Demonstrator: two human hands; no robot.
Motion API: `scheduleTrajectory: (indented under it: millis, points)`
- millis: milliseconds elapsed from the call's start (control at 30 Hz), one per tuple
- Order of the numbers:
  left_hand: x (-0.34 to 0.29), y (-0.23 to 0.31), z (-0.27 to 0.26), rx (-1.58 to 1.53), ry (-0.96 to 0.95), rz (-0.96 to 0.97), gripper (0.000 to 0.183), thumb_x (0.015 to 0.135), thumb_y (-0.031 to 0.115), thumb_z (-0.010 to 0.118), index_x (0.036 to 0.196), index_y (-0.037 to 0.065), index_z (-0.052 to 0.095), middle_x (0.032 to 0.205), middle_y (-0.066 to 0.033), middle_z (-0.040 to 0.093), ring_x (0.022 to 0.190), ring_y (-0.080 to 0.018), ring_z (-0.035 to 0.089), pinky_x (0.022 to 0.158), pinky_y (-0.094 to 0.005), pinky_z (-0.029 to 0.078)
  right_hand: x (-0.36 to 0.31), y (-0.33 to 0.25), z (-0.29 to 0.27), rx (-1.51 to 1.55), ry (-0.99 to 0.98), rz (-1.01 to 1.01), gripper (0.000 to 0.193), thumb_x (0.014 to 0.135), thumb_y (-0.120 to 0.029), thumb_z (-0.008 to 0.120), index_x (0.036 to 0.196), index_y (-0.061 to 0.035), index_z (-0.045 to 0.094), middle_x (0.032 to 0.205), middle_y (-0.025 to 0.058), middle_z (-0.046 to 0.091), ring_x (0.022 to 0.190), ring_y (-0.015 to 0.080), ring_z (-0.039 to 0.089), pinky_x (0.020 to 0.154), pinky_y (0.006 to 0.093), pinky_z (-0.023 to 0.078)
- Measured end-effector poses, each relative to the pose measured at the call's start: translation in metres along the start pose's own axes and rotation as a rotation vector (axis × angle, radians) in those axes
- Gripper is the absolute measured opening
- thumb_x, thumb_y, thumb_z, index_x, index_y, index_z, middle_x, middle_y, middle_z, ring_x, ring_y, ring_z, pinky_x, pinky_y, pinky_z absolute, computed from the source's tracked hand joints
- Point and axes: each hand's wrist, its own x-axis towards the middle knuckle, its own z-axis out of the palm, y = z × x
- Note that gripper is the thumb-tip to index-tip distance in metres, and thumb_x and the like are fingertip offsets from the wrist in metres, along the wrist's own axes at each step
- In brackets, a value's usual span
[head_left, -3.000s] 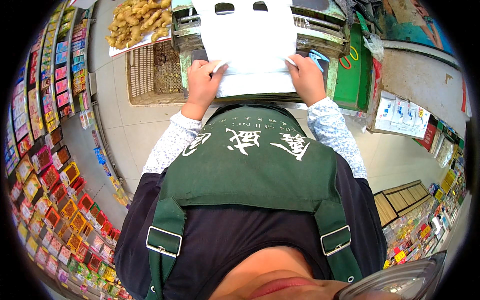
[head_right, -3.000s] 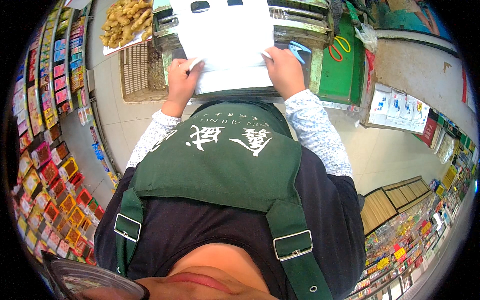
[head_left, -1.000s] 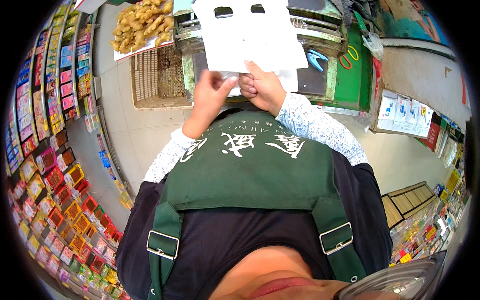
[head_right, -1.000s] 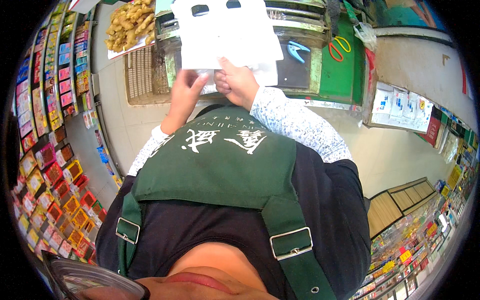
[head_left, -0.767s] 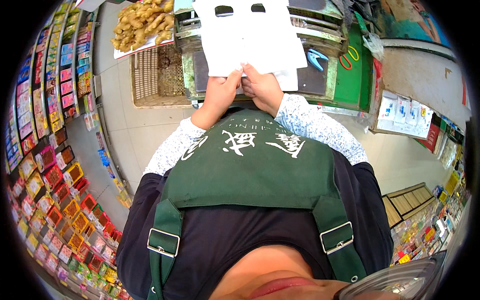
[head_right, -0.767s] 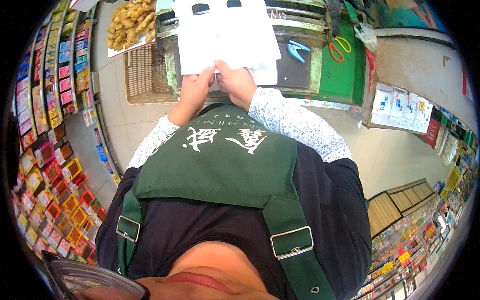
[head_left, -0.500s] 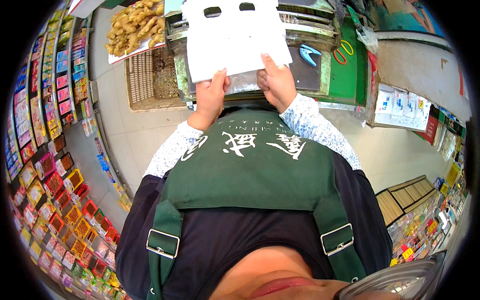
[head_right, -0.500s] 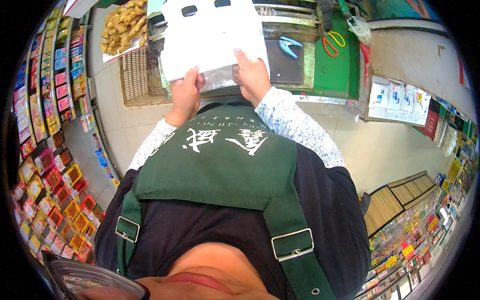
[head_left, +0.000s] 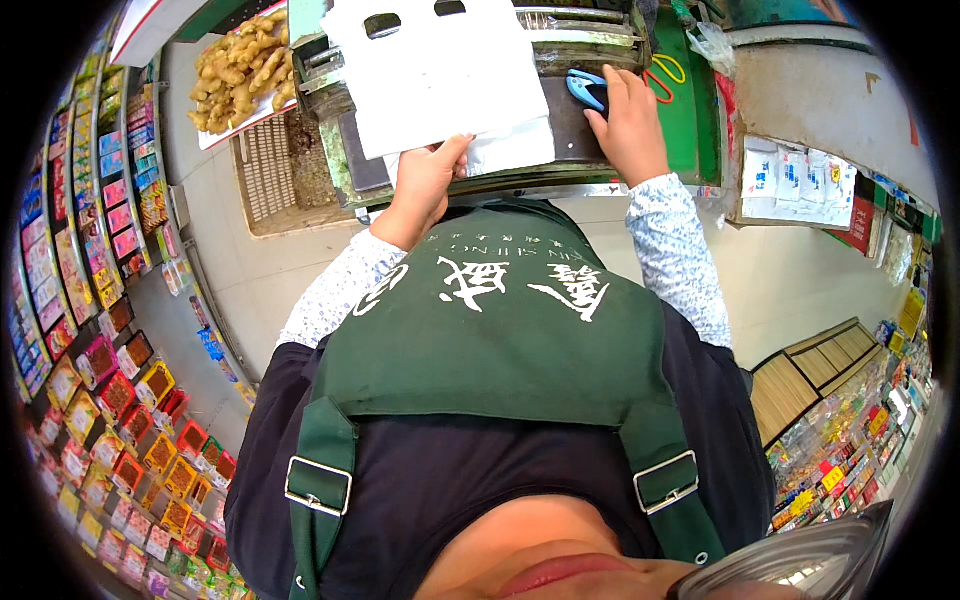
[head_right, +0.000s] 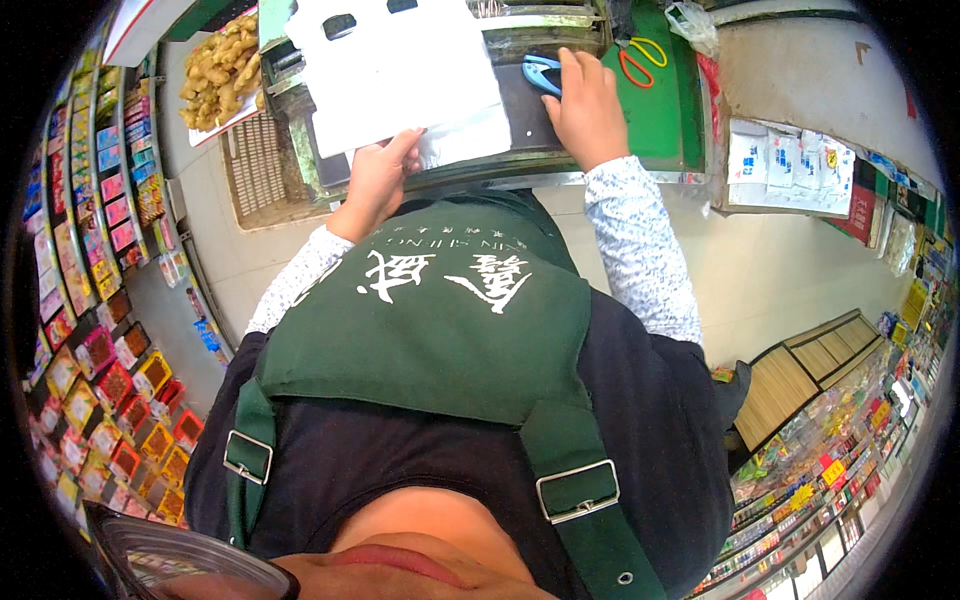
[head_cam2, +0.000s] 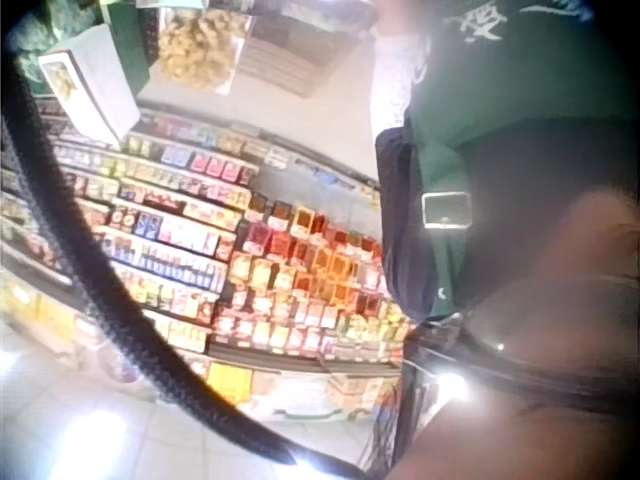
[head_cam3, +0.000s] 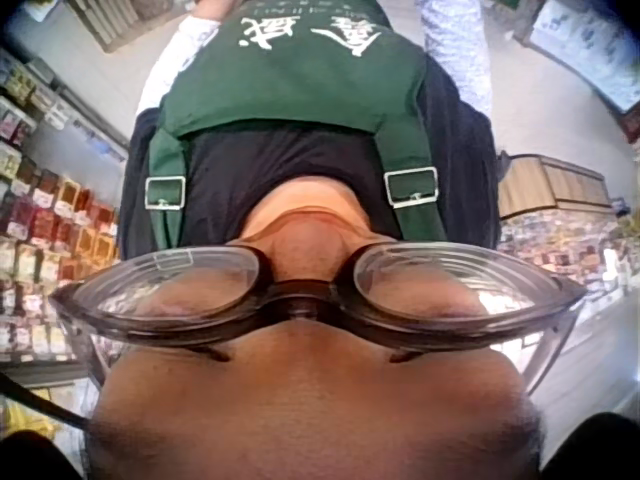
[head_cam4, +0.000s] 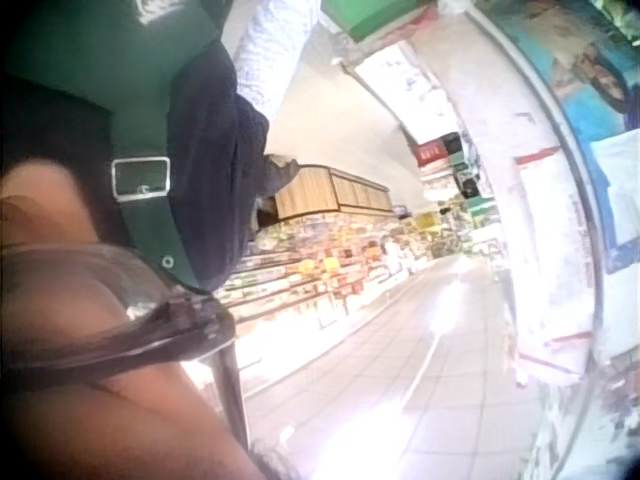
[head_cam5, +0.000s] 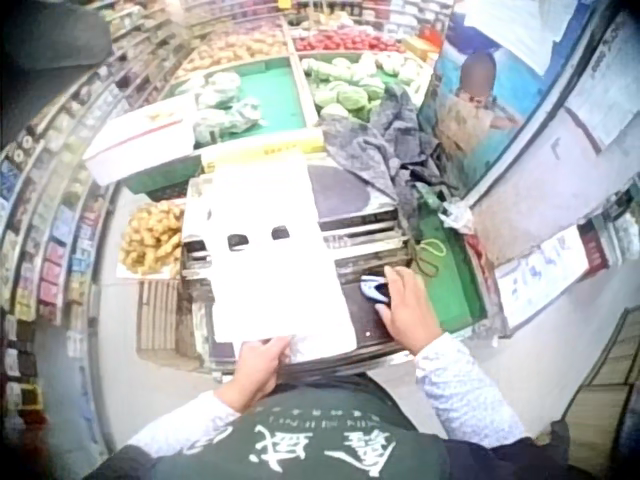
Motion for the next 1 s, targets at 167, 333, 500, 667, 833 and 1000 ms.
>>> scheduleTrajectory:
  millis: [167,333,500,667,833,1000]
  points:
    - [0.003,0.002,0.007,0.049,0.068,0.005,0.020,0.088,0.017,0.074,0.077,0.003,0.064,0.068,0.0000,0.056,0.057,-0.0097,0.047,0.054,-0.0254,0.038,0.002,0.000,-0.003,0.096,-0.158,0.032,0.047,0.080,-0.012,0.075,0.121,0.0018,0.057,0.109,0.0174,0.058,0.102,0.0348,0.057,0.090,0.0416,0.049]
    - [0.006,0.003,0.011,0.003,0.100,-0.015,0.020,0.087,0.016,0.073,0.075,0.005,0.063,0.066,0.0011,0.054,0.055,-0.0090,0.044,0.051,-0.0249,0.036,-0.021,-0.070,-0.009,1.700,-0.715,0.699,0.045,0.096,-0.022,0.067,0.125,0.0084,0.052,0.111,0.0191,0.067,0.090,0.0200,0.069,0.080,0.0292,0.058]
    - [0.006,-0.001,0.010,0.005,0.084,0.015,0.020,0.087,0.016,0.073,0.073,0.006,0.062,0.066,0.0016,0.053,0.055,-0.0089,0.043,0.051,-0.0251,0.035,-0.023,-0.090,0.005,1.911,-0.880,0.853,0.041,0.101,-0.027,0.060,0.121,0.0079,0.052,0.110,0.0207,0.066,0.089,0.0166,0.068,0.082,0.0260,0.058]
    - [0.003,0.001,0.008,-0.006,0.078,0.011,0.020,0.087,0.015,0.072,0.072,0.005,0.062,0.066,0.0014,0.054,0.056,-0.0095,0.044,0.053,-0.0255,0.035,-0.018,-0.095,0.008,1.900,-0.829,0.848,0.040,0.101,-0.029,0.060,0.116,0.0066,0.053,0.109,0.0194,0.066,0.089,0.0165,0.067,0.081,0.0264,0.057]
    - [0.005,0.001,0.006,-0.025,0.079,-0.007,0.019,0.086,0.014,0.072,0.074,0.005,0.062,0.068,0.0006,0.055,0.058,-0.0102,0.046,0.055,-0.0267,0.036,-0.013,-0.099,0.012,1.881,-0.785,0.878,0.037,0.102,-0.029,0.058,0.114,0.0062,0.055,0.107,0.0178,0.065,0.087,0.0168,0.066,0.079,0.0270,0.057]
    - [0.004,0.005,0.006,-0.064,0.049,-0.015,0.014,0.086,0.014,0.073,0.078,0.007,0.063,0.071,0.0006,0.056,0.060,-0.0112,0.048,0.057,-0.0269,0.038,-0.002,-0.098,0.023,1.903,-0.743,0.891,0.035,0.105,-0.028,0.052,0.111,0.0061,0.059,0.098,0.0141,0.068,0.083,0.0153,0.066,0.074,0.0248,0.056]
